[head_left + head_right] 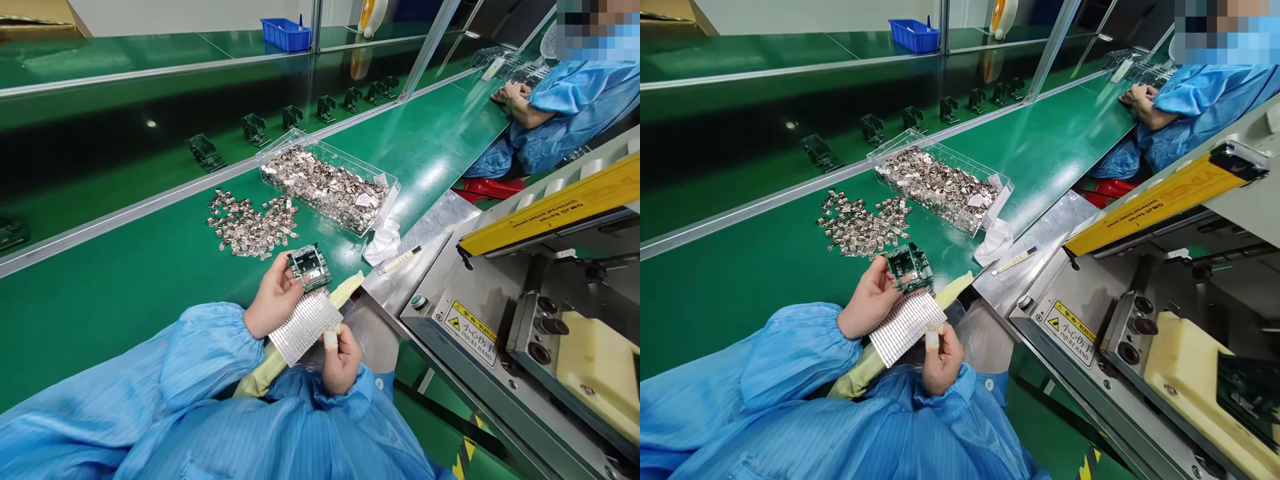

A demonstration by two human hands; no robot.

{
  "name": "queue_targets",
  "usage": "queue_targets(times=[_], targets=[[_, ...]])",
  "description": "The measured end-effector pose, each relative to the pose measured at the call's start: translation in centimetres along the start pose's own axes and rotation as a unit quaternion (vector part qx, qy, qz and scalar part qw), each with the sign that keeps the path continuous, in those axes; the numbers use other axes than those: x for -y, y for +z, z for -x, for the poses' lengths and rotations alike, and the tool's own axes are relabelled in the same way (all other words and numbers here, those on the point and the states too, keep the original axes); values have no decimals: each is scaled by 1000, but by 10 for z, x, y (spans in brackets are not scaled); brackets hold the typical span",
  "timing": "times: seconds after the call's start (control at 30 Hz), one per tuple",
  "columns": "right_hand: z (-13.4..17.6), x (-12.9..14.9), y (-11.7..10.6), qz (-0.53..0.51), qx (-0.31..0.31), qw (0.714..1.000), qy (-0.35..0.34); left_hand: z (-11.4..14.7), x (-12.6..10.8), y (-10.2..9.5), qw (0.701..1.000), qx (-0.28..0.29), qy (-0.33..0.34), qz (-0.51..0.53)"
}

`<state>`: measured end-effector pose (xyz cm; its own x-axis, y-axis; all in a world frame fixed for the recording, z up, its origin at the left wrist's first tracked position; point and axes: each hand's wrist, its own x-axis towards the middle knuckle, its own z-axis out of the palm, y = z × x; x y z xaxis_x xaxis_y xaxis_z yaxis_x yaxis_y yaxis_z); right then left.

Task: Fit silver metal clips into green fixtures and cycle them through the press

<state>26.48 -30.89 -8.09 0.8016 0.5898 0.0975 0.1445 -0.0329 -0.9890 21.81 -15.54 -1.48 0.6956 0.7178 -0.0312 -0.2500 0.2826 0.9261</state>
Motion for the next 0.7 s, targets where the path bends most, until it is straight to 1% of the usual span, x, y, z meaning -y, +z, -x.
queue_targets(times=[0.1, 0.2, 0.3, 0.43, 0.5, 0.57, 0.63, 0.7], targets=[[-2, -6, -6, 34, 44, 998, -21, 0, -3, 1, 1000, 9, -1, -5], [-6, -9, -13, 71, 112, 991, -24, -1, -3, 1, 1000, 16, 9, -7], [-10, -8, -22, 117, 178, 977, -3, 0, -2, 1, 1000, 14, 17, -9], [-12, 2, -41, 175, 239, 955, 35, 2, -1, -1, 999, -13, 48, -4], [-14, 16, -53, 206, 252, 944, 51, 5, -1, -1, 998, -28, 56, 14], [-17, 35, -65, 228, 242, 941, 61, 8, -2, 0, 997, -37, 55, 33], [-21, 56, -73, 220, 215, 950, 58, 14, -2, 2, 997, -34, 54, 43], [-27, 75, -75, 174, 190, 965, 42, 20, -2, 5, 998, -14, 48, 42]])
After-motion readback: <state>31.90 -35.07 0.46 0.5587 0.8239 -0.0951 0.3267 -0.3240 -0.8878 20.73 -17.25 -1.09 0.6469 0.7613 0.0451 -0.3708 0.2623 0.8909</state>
